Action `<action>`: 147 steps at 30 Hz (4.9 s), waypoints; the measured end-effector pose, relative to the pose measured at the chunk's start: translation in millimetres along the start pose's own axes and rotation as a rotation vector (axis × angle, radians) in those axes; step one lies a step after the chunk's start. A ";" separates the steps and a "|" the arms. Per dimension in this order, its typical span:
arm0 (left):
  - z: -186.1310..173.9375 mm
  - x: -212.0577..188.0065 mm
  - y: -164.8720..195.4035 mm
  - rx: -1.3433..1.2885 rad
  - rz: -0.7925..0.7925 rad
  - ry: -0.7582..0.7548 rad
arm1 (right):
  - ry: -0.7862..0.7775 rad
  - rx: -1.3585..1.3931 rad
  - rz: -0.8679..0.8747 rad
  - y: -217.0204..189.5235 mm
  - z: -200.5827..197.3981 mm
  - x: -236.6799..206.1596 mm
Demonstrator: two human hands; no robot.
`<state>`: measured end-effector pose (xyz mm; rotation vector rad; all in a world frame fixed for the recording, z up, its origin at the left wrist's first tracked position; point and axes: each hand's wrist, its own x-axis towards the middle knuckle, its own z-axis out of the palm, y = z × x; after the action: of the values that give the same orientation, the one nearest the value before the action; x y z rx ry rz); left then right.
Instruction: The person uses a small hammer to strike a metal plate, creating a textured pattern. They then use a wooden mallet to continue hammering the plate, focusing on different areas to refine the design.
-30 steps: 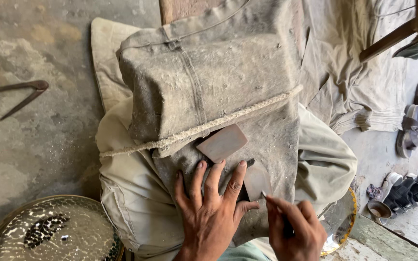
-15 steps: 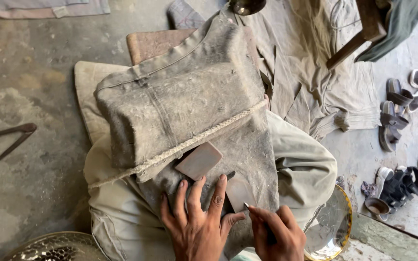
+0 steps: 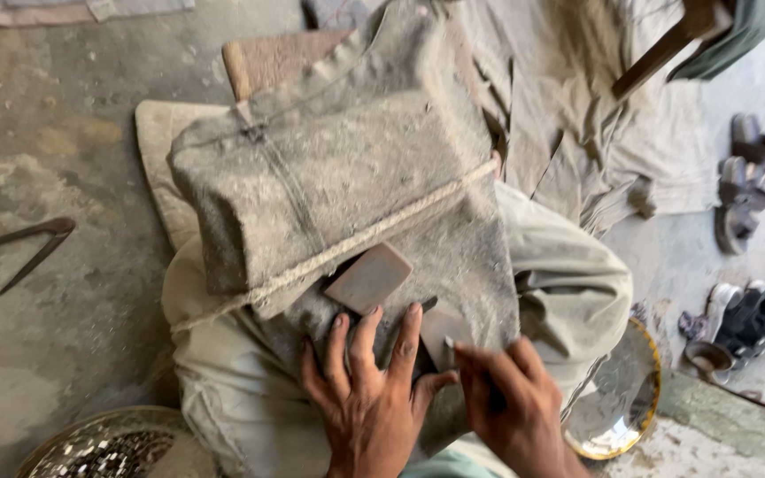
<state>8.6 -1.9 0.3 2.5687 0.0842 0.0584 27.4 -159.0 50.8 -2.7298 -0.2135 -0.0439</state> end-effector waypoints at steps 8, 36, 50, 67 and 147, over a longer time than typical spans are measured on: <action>-2.7 -1.9 -7.6 -0.050 0.015 -0.011 | 0.038 -0.080 0.087 -17.1 -1.2 -10.6; 2.9 -5.4 -15.9 -0.126 0.023 0.010 | 0.027 -0.104 -0.018 -20.3 12.1 -2.9; -3.8 -6.5 -15.1 -0.132 0.022 0.002 | 0.006 -0.071 -0.034 -20.9 14.1 5.6; -0.3 -6.5 -14.7 -0.139 0.026 0.021 | 0.047 -0.085 0.018 -25.0 7.0 -8.2; -12.0 -6.9 -18.2 -0.278 -0.008 0.117 | 0.064 0.213 -0.002 -40.8 -2.1 34.2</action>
<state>0.1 19.3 0.3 2.2857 0.1221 0.2027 54.8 -117.9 70.7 -2.5122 -0.1913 -0.1027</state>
